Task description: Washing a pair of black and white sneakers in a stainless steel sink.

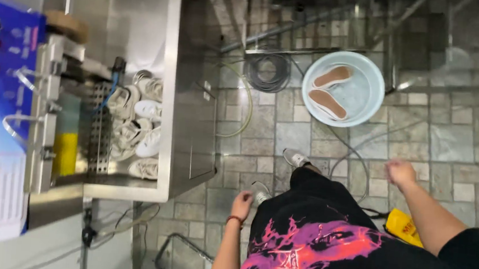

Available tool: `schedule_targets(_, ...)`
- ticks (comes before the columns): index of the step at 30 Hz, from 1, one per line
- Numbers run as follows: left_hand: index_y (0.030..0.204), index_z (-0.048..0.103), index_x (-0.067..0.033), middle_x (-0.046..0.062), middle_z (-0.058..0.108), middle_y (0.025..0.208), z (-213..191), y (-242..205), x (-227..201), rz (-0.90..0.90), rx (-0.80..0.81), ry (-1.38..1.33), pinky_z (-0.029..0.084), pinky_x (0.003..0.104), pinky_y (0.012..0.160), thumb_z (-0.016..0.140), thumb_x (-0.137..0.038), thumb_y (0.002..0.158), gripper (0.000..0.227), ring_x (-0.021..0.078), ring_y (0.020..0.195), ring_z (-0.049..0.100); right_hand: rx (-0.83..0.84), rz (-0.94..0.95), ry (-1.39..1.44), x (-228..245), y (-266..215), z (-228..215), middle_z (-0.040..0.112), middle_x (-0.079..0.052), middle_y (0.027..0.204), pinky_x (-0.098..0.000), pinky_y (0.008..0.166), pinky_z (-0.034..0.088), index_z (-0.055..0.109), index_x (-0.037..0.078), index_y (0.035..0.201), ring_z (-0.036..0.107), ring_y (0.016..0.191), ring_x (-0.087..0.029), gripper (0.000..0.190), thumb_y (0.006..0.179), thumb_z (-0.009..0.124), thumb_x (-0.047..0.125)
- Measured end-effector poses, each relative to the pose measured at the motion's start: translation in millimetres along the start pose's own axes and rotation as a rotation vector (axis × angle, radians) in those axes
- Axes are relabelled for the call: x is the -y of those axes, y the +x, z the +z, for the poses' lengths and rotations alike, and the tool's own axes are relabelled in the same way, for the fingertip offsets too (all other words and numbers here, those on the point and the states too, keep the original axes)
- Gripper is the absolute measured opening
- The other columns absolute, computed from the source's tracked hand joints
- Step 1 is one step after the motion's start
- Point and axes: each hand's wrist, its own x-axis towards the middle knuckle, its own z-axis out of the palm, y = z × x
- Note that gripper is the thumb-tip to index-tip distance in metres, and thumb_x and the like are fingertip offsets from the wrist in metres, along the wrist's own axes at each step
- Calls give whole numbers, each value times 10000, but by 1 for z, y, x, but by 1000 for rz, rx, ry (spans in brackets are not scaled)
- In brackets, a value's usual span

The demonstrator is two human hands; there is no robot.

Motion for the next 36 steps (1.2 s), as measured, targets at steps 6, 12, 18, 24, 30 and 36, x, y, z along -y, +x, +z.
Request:
schedule_targets(6,1118,739,-87,119,758,1089,-117,-11,49,-227,42,462,551,392,924,770,-232,795,355,285,1054,717,78,453,-619,-202,-259,-37,744,-137,825,-432,653,568,765,84,909,720,668,-241,170,873,663,215)
schedule_targets(12,1091,763,-114,117,783,1053,-110,49,7,-288,94,608,555,383,929,812,-197,752,353,262,1022,737,-56,-103,-615,-311,-306,69,722,-193,841,-489,740,537,737,95,847,699,794,-369,202,703,642,201)
schedule_targets(18,1006,766,-84,103,790,946,-6,137,-128,-29,108,513,573,359,835,798,-183,766,262,232,894,758,-141,268,-377,-272,-219,82,760,-207,848,-452,738,563,784,50,874,749,811,-329,220,801,742,253)
schedule_targets(24,1050,735,-92,133,782,888,98,184,-216,45,232,353,570,376,769,721,-214,829,253,255,834,748,-236,292,229,-187,-115,-10,719,-142,806,-428,517,545,731,48,916,713,669,-270,186,869,553,22)
schedule_targets(30,1026,776,-71,142,775,934,118,176,-200,-22,239,545,576,368,818,777,-236,797,283,260,868,741,-229,317,256,-124,-35,-89,750,-90,879,-358,527,527,770,64,965,718,768,-198,194,918,583,41)
schedule_targets(36,1028,763,-34,169,753,981,80,156,-198,-101,53,572,567,390,832,758,-207,826,266,300,919,727,-22,283,-132,-76,52,-87,764,-185,858,-419,610,546,804,83,989,711,747,-303,215,913,603,81)
